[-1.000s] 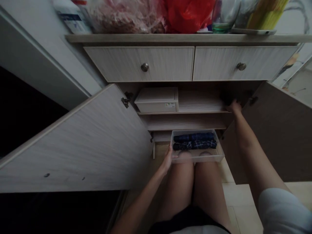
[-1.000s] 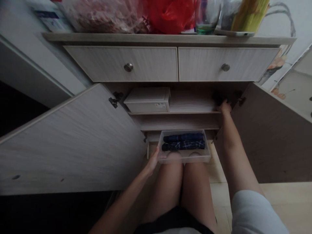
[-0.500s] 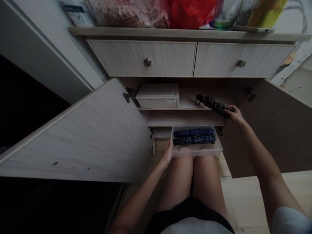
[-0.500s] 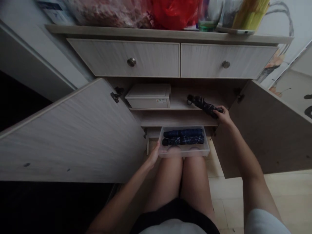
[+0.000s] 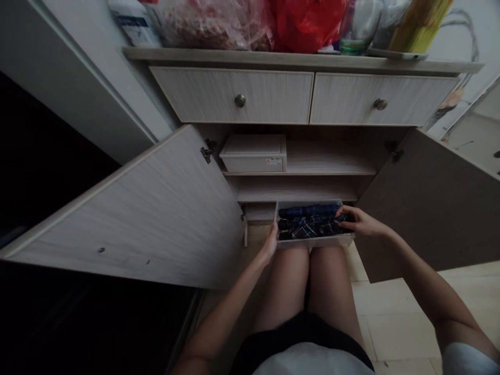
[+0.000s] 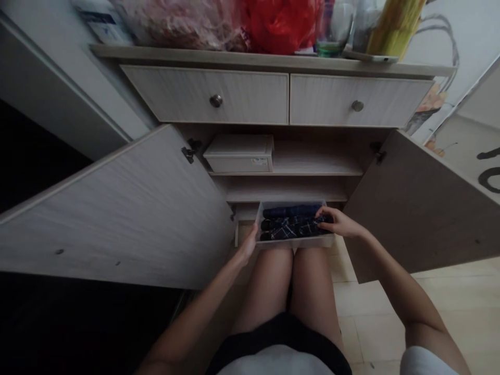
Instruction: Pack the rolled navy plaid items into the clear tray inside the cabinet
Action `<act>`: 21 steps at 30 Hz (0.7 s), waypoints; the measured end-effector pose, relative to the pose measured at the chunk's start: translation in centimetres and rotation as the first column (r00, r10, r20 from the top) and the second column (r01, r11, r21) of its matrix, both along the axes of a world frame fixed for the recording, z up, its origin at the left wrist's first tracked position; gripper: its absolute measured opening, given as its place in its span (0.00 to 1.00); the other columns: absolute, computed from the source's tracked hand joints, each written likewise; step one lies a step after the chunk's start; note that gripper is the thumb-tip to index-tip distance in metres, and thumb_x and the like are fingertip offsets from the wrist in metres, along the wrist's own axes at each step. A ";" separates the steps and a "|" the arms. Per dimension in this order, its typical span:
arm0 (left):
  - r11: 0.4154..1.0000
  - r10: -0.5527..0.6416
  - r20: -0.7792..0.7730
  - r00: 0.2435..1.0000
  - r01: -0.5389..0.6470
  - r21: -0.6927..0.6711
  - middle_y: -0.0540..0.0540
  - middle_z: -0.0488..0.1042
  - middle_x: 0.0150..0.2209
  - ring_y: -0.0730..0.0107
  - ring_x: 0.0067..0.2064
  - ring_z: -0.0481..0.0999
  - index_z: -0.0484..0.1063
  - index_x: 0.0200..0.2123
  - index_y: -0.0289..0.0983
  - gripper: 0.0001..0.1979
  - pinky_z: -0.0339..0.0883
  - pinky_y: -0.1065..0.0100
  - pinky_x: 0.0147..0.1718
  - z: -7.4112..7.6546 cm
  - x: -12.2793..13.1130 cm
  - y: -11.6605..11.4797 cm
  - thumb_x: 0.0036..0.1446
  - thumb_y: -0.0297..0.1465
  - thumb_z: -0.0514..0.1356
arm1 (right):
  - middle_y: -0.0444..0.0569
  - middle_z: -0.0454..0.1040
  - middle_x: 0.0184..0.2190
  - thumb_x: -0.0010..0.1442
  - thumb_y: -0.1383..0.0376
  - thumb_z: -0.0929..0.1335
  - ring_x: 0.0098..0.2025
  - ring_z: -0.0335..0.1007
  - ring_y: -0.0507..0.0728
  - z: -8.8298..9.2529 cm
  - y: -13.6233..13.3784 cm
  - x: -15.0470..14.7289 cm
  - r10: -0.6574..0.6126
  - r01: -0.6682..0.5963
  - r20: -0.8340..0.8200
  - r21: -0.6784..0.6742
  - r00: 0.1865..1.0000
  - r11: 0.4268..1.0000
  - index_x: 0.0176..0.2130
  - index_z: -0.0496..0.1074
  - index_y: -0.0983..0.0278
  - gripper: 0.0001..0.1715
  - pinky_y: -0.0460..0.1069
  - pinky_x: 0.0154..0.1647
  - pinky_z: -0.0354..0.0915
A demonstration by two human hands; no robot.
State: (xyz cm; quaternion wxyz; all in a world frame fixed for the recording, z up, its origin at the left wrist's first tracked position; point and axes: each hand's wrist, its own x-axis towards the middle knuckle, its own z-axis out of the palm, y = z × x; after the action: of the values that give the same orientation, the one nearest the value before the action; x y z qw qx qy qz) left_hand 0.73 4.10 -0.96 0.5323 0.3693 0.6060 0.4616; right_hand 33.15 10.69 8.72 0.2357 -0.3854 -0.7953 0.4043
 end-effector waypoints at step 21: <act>0.996 -0.038 -0.032 0.999 0.041 0.083 0.46 0.54 0.72 0.59 0.74 0.47 0.57 0.70 0.42 0.31 0.39 0.56 0.72 0.7 0.1 -0.1 0.69 0.47 0.44 | 0.53 0.79 0.48 0.56 0.50 0.72 0.52 0.75 0.64 -2.8 1.3 0.7 0.137 -0.155 0.189 0.082 0.972 0.985 0.44 0.81 0.60 0.21 0.57 0.58 0.67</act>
State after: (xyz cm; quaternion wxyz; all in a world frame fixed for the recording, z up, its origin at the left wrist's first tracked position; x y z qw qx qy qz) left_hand 0.82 4.04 -0.29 0.5160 0.4103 0.5868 0.4702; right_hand 33.89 11.97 5.91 0.1497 -0.3494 -0.8583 0.3448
